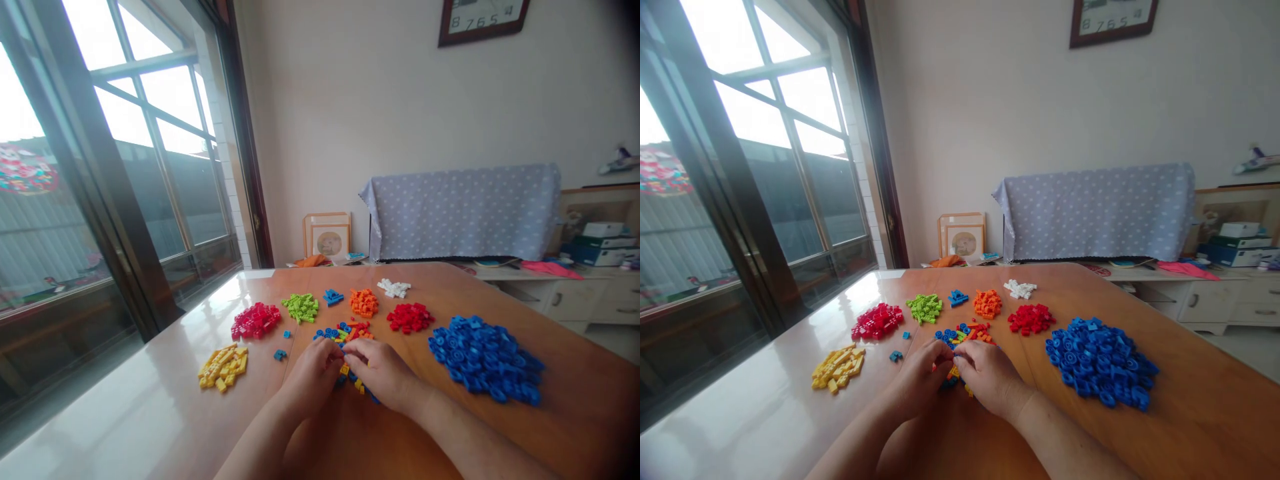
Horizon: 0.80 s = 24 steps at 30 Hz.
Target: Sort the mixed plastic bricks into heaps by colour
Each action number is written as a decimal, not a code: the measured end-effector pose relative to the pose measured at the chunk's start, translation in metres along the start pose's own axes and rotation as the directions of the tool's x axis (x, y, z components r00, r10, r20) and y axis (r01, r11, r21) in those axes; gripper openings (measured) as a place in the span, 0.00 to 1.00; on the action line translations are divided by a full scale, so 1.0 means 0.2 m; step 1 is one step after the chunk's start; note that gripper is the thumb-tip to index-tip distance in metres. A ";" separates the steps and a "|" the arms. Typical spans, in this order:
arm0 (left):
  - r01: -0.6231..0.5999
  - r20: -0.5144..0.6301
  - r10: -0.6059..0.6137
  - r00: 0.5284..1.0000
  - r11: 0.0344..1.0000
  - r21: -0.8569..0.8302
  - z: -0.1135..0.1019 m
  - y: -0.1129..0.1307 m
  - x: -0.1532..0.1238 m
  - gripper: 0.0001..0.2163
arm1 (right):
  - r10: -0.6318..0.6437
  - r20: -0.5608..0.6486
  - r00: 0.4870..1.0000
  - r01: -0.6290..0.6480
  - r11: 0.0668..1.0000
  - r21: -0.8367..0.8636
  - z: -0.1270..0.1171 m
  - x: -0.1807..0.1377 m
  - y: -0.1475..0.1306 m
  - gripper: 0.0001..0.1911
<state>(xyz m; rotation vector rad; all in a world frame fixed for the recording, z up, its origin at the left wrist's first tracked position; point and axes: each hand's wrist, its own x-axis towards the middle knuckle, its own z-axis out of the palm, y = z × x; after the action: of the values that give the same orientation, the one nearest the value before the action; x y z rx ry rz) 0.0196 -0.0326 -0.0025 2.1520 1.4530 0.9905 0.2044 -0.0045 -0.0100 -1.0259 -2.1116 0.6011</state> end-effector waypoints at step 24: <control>0.013 -0.187 -0.013 0.982 1.000 -0.003 0.01 -0.09 0.04 0.10 | 0.452 -0.410 0.792 -0.427 0.890 0.158 -0.27 0.14 0.61 0.14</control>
<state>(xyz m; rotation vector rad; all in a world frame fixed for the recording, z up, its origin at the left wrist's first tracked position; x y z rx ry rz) 0.0108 -0.0183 -0.0133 2.0922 1.5468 1.2167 0.2921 0.0930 -0.0445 -1.4846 -1.4553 0.5774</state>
